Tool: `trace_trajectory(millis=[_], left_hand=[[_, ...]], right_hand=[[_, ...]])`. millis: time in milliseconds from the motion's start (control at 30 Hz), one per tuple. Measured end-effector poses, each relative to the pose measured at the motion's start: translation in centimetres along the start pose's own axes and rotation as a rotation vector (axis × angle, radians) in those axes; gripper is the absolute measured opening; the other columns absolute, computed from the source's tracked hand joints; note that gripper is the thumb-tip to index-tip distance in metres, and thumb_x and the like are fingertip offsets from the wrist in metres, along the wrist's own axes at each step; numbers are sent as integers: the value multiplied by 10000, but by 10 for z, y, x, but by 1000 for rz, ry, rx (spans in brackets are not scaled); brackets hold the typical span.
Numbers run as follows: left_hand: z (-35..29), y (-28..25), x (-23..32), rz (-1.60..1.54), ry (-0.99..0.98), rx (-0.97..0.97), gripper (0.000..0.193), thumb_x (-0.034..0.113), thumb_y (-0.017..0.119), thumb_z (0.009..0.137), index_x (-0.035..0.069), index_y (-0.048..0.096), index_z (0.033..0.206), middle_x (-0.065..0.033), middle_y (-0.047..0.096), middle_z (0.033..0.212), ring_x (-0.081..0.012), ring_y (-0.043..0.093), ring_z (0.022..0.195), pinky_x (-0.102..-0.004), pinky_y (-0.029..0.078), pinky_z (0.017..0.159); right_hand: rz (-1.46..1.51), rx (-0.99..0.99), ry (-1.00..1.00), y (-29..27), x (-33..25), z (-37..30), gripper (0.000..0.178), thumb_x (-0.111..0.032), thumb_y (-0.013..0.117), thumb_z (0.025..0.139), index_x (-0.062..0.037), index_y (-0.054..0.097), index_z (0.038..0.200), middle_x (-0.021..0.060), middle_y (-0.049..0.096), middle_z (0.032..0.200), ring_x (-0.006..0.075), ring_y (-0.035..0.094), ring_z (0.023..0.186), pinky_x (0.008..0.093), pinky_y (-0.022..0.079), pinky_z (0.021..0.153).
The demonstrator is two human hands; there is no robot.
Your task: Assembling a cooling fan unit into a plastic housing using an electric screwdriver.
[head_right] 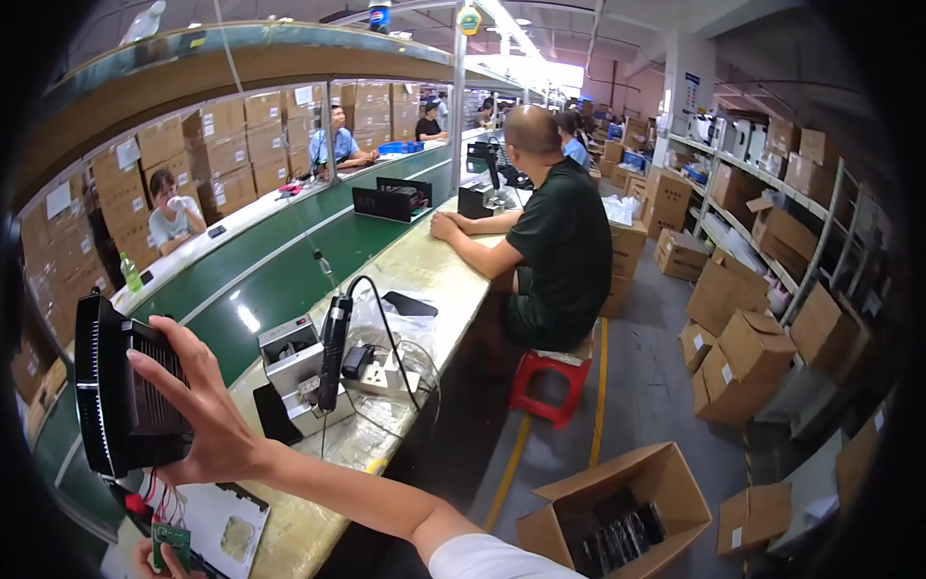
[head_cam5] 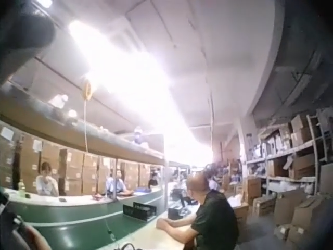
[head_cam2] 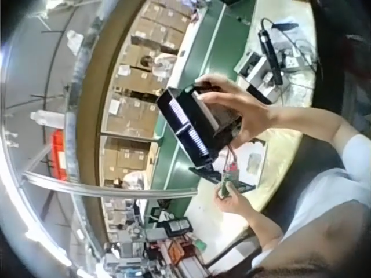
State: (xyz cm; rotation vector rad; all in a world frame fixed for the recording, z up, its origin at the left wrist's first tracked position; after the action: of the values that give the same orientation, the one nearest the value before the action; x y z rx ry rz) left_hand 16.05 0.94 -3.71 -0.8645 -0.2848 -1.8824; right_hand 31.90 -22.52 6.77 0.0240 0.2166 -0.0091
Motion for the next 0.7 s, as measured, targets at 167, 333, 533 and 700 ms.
trace_trajectory(millis=[167, 333, 533, 700], left_hand=[[21, 2, -7, -148, 221, 66, 338, 46, 812, 838, -68, 621, 1092, -174, 678, 1002, -244, 651, 836, -322, 542, 690], [44, 17, -17, -150, 234, 138, 296, 33, 811, 835, -22, 651, 1078, -124, 682, 1011, -210, 646, 822, -295, 501, 589], [48, 28, -46, -147, 188, -210, 255, 107, 790, 867, -10, 665, 1057, -90, 647, 847, -165, 588, 694, -260, 472, 572], [31, 35, -49, 162, 330, -238, 407, 108, 830, 824, -14, 632, 1158, -152, 685, 1013, -246, 675, 837, -322, 552, 738]], right_hand=[[-29, 43, 85, 11, 13, -4, 1082, -371, 847, 567, -157, 390, 1525, 280, 207, 1572, 479, 282, 1424, 536, 274, 1141], [-85, 11, 15, 27, 24, -10, 1101, -363, 846, 560, -167, 375, 1535, 276, 212, 1578, 486, 264, 1431, 561, 261, 1137], [-79, 32, -29, 36, 30, -3, 1080, -319, 831, 576, -149, 364, 1535, 272, 224, 1568, 514, 274, 1408, 591, 250, 1136], [-66, 26, -58, 33, 33, 5, 1093, -308, 836, 559, -158, 366, 1535, 265, 219, 1574, 514, 271, 1410, 585, 254, 1138]])
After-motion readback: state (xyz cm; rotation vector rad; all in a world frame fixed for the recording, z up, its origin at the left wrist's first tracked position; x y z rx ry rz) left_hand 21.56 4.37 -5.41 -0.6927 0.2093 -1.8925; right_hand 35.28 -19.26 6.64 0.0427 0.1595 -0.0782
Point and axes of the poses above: each hand's wrist, its own z-axis towards the middle knuckle, its own y-axis out of the palm, x = y × z, the point moved 3 cm from there along z, towards the middle knuckle
